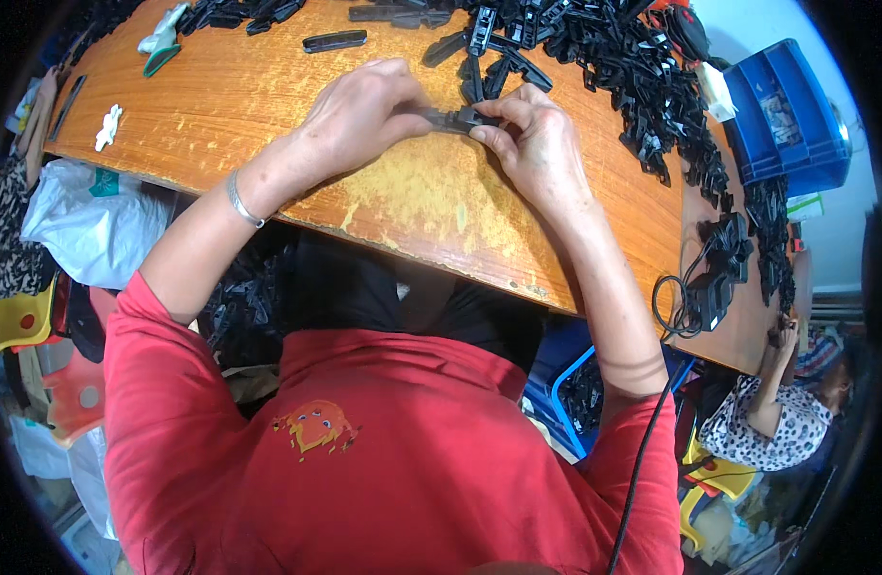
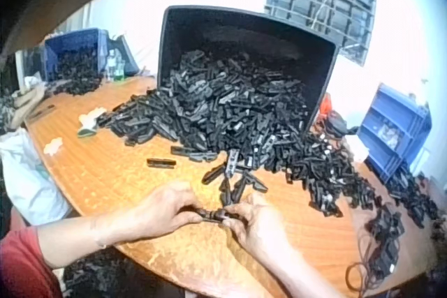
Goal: The person assembles plastic components by fitting small plastic pieces together by hand and stacks the assembled parts in a row on the table.
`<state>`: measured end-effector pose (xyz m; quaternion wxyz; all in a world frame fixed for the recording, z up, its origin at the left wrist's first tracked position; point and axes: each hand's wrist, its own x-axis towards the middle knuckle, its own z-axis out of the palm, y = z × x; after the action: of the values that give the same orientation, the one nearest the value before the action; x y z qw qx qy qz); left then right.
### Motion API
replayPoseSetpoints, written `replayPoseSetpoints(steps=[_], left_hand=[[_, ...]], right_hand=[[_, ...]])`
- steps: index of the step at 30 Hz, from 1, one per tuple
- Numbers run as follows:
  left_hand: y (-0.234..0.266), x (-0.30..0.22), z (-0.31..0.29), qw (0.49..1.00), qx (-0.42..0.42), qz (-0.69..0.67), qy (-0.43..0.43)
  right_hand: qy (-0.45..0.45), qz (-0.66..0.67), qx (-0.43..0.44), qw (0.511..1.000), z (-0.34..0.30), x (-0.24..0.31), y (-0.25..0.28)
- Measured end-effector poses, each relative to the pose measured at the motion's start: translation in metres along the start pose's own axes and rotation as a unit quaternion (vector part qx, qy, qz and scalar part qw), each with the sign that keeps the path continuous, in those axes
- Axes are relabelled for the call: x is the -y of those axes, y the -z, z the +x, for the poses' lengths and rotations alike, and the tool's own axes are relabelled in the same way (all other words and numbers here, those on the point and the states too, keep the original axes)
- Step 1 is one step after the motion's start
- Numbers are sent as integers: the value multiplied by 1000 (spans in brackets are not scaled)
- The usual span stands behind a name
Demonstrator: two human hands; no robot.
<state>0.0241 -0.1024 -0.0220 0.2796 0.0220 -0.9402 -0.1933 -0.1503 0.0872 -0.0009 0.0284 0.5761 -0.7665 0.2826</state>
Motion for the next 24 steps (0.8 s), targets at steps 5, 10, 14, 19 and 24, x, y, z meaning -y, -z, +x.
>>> replayPoseSetpoints(steps=[5,10,14,19,24], left_hand=[[-2,-3,4,999,19,-28,28],[-3,-4,5,998,7,-48,40],[29,-14,-12,990,117,-43,65],[149,-9,-66,930,290,-86,208],[153,15,-69,943,188,-126,245]], right_hand=[[17,55,-8,998,1,-12,-5],[82,17,-14,996,13,5,-21],[112,67,10,991,-9,16,-19],[-10,54,15,998,-31,-21,43],[-306,-242,-156,907,-35,-126,106]])
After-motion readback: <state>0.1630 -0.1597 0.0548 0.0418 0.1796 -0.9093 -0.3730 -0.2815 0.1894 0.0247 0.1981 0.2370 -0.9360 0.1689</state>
